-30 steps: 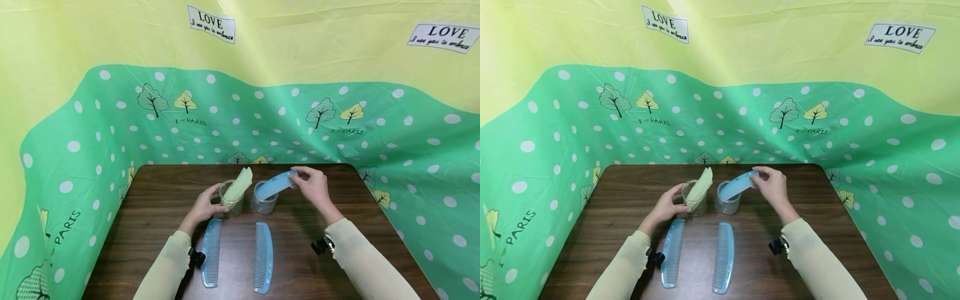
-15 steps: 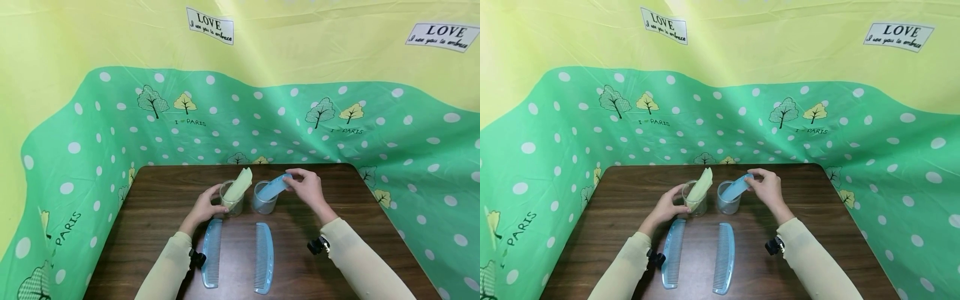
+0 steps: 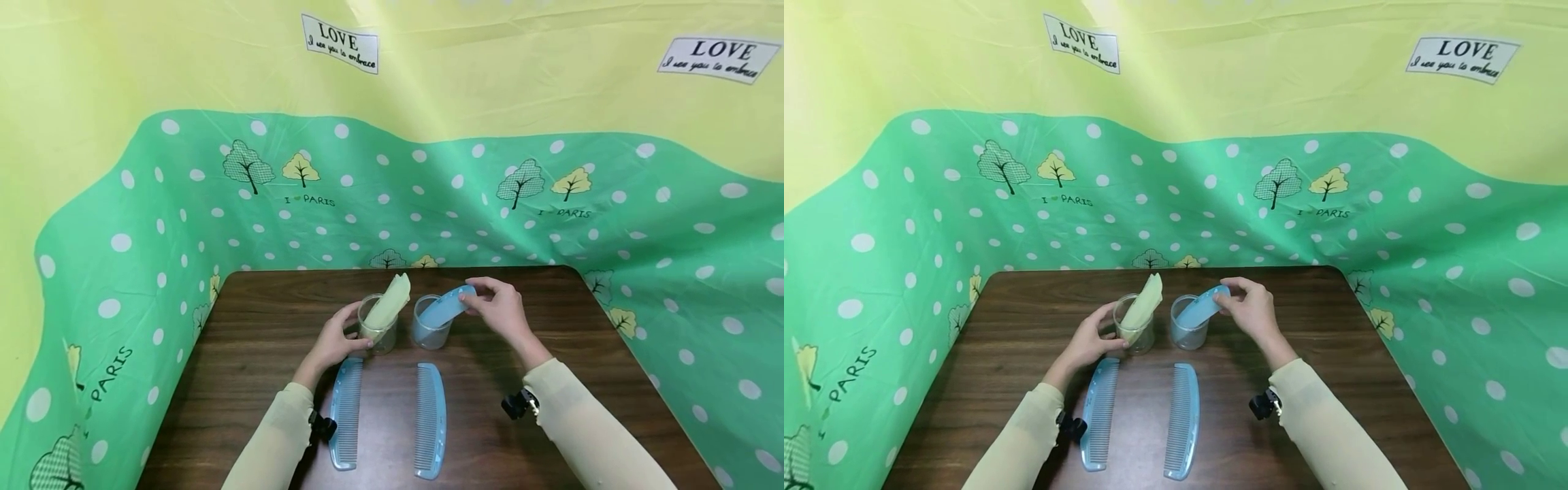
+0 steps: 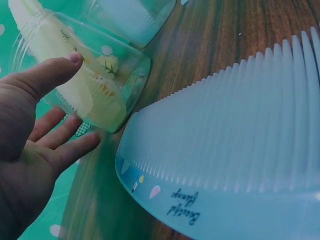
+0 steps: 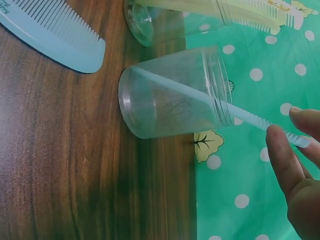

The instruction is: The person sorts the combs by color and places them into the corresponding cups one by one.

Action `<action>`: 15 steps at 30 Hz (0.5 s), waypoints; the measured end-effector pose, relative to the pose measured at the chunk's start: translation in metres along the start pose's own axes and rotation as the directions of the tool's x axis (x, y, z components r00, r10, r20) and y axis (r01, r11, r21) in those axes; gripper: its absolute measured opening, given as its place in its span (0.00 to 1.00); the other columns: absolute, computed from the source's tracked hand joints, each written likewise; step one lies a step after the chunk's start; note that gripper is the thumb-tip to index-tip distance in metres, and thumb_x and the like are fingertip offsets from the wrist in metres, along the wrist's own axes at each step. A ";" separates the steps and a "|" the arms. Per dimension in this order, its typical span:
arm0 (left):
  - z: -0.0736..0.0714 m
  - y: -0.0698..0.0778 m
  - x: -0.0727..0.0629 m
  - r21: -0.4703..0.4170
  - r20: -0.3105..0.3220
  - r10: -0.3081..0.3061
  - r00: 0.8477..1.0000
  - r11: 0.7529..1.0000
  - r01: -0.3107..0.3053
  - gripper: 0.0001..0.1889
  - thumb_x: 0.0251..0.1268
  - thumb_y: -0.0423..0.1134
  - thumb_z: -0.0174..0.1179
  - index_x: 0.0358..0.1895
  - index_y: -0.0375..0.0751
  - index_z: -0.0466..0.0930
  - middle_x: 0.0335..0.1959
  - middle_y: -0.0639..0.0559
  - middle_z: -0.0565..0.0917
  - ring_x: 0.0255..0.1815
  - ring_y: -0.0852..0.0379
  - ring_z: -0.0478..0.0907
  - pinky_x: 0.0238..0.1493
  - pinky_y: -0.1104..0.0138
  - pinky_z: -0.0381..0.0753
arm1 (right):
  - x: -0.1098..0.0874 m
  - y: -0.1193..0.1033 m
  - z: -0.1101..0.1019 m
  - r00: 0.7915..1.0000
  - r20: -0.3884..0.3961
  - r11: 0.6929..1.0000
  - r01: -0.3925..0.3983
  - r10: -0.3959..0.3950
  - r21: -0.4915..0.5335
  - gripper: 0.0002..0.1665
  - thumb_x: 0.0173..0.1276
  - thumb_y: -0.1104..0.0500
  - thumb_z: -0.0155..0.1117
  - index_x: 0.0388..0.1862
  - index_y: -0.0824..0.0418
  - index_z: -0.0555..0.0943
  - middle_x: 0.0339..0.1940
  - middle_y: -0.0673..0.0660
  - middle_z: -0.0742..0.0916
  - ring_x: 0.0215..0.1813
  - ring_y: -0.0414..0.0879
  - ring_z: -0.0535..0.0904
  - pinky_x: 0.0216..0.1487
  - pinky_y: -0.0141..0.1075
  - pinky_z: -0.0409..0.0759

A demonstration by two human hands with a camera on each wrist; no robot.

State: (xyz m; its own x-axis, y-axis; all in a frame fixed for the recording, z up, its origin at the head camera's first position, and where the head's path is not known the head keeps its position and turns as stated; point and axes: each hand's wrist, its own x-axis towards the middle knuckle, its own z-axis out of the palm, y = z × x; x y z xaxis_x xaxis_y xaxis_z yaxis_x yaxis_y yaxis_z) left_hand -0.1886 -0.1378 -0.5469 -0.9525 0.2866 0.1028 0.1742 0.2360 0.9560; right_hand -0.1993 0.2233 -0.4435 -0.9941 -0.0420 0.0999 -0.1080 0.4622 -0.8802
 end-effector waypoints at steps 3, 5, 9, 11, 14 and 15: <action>0.001 0.002 0.000 0.059 -0.005 0.020 1.000 0.998 -0.020 0.48 0.52 0.32 0.80 0.77 0.43 0.65 0.73 0.36 0.71 0.72 0.35 0.71 0.70 0.39 0.73 | -0.003 0.001 -0.003 1.000 0.015 1.000 -0.003 0.003 -0.001 0.25 0.70 0.58 0.72 0.64 0.61 0.81 0.54 0.68 0.85 0.41 0.47 0.91 0.42 0.38 0.90; 0.002 0.003 0.000 0.086 -0.003 0.033 0.999 0.996 -0.032 0.51 0.50 0.33 0.81 0.78 0.42 0.62 0.73 0.35 0.70 0.72 0.35 0.70 0.72 0.39 0.69 | -0.004 0.002 -0.003 1.000 0.023 1.000 0.003 -0.003 -0.006 0.26 0.70 0.58 0.72 0.65 0.61 0.81 0.54 0.67 0.85 0.42 0.47 0.91 0.43 0.38 0.90; 0.004 0.006 0.001 0.098 -0.007 0.032 0.999 0.995 -0.031 0.57 0.49 0.37 0.82 0.81 0.46 0.55 0.75 0.33 0.68 0.73 0.33 0.68 0.73 0.38 0.66 | -0.006 0.002 -0.005 0.999 0.035 0.999 0.036 -0.034 -0.034 0.26 0.69 0.58 0.73 0.65 0.59 0.81 0.52 0.66 0.85 0.41 0.52 0.91 0.40 0.37 0.90; 0.005 0.007 0.002 0.096 -0.013 0.031 0.999 0.995 -0.030 0.59 0.48 0.39 0.83 0.82 0.49 0.53 0.75 0.34 0.67 0.74 0.33 0.67 0.73 0.38 0.66 | -0.007 0.002 -0.006 0.998 0.050 0.997 0.052 -0.049 -0.057 0.26 0.69 0.57 0.73 0.66 0.57 0.81 0.51 0.65 0.84 0.41 0.54 0.90 0.38 0.37 0.90; 0.007 0.009 0.002 0.102 -0.024 0.033 0.999 0.994 -0.030 0.61 0.46 0.40 0.84 0.82 0.52 0.52 0.75 0.38 0.67 0.75 0.35 0.66 0.73 0.40 0.66 | -0.010 0.002 -0.008 0.996 0.068 0.995 0.056 -0.051 -0.077 0.26 0.69 0.56 0.74 0.66 0.55 0.82 0.49 0.63 0.83 0.41 0.53 0.89 0.36 0.38 0.90; 0.008 0.010 0.002 0.105 -0.028 0.032 0.999 0.994 -0.029 0.61 0.46 0.40 0.84 0.82 0.53 0.52 0.75 0.40 0.67 0.76 0.36 0.66 0.74 0.41 0.67 | -0.011 0.002 -0.009 0.996 0.075 0.995 0.055 -0.049 -0.080 0.27 0.69 0.56 0.74 0.66 0.54 0.82 0.49 0.62 0.83 0.41 0.52 0.89 0.36 0.39 0.90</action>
State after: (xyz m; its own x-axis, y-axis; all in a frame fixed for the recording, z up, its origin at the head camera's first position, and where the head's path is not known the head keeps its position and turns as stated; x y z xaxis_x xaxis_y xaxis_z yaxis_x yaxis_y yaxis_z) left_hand -0.1872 -0.1276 -0.5393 -0.9532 0.2676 0.1407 0.2266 0.3243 0.9184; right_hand -0.1885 0.2324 -0.4422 -0.9855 -0.1313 0.1076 -0.1614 0.5285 -0.8335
